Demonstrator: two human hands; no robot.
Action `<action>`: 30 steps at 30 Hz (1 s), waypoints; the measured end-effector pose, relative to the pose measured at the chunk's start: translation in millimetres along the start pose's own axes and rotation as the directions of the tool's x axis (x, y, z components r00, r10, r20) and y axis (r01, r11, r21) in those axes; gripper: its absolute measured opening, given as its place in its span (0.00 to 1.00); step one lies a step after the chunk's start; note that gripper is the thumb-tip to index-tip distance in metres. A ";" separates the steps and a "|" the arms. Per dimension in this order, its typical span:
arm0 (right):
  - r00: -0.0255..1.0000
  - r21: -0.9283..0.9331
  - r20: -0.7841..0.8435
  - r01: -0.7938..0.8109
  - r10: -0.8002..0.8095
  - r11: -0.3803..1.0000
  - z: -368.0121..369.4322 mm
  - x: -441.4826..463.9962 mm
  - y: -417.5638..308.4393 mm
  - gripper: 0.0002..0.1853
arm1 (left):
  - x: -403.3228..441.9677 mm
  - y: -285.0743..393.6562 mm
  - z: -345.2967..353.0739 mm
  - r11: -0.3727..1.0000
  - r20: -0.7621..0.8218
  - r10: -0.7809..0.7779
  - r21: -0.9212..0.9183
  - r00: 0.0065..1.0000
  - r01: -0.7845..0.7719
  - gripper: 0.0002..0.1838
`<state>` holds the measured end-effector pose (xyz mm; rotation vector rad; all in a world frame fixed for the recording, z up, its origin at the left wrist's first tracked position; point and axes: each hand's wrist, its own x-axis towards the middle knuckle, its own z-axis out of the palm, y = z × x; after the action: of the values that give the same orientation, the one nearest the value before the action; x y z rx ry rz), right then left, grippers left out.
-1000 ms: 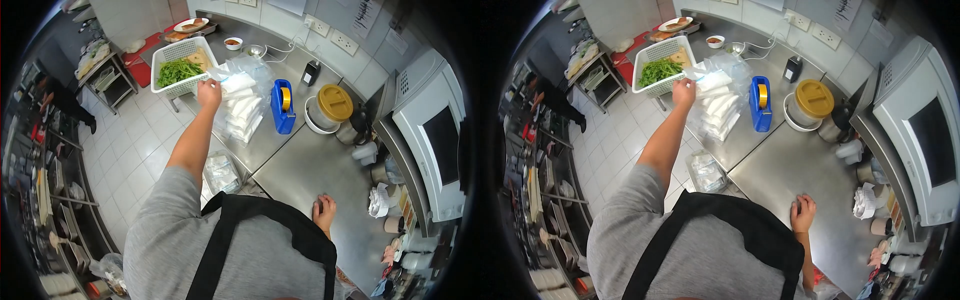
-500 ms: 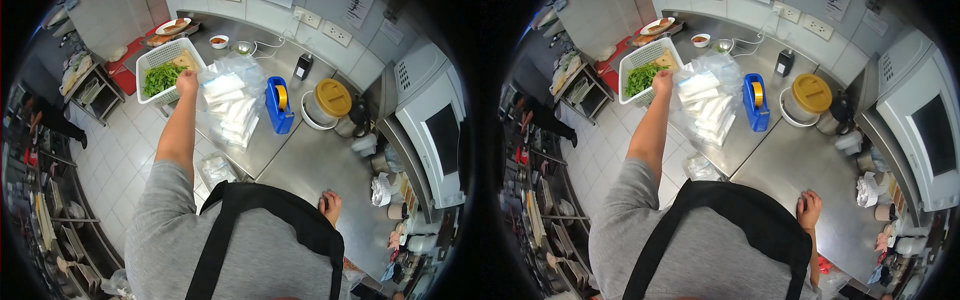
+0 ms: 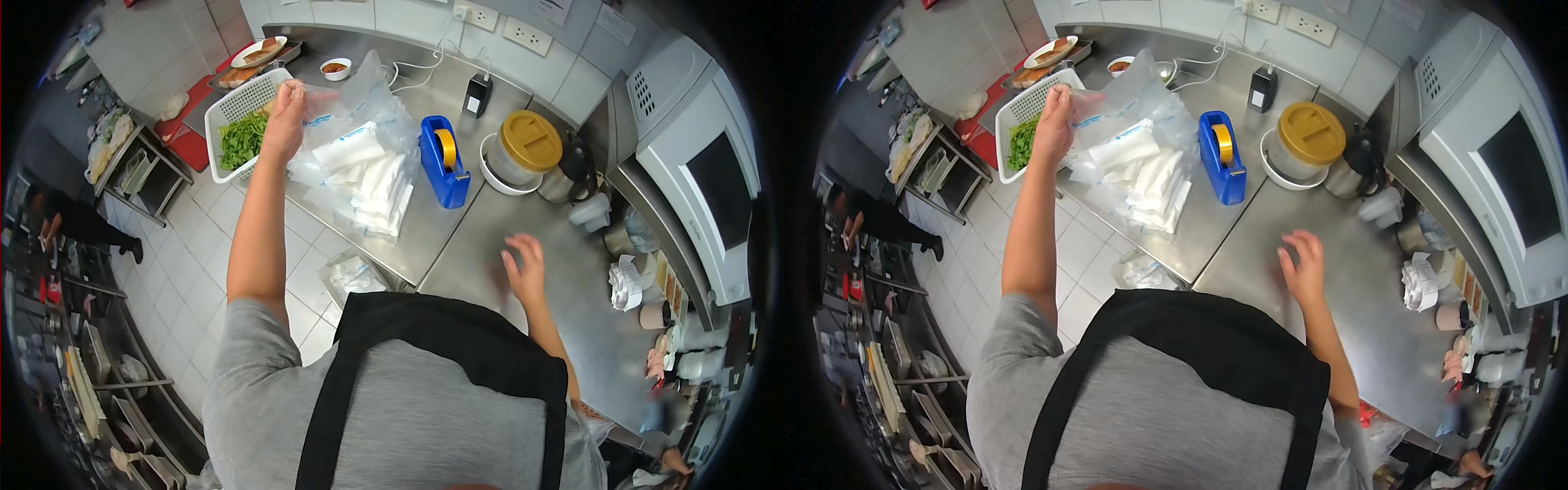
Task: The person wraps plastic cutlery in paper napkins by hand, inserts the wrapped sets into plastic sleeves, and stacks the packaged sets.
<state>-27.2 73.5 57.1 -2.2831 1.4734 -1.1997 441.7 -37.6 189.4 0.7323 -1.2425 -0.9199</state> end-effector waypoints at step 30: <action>0.972 0.205 0.210 -0.146 0.103 0.968 -157.2 106.4 -109.3 0.05 | -162.9 -171.1 226.8 0.592 0.572 -0.333 -0.492 0.750 0.638 0.51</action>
<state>-42.2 81.9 275.6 -2.0631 1.3199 -1.0113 177.3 32.7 9.4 0.2812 -0.9438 -1.9752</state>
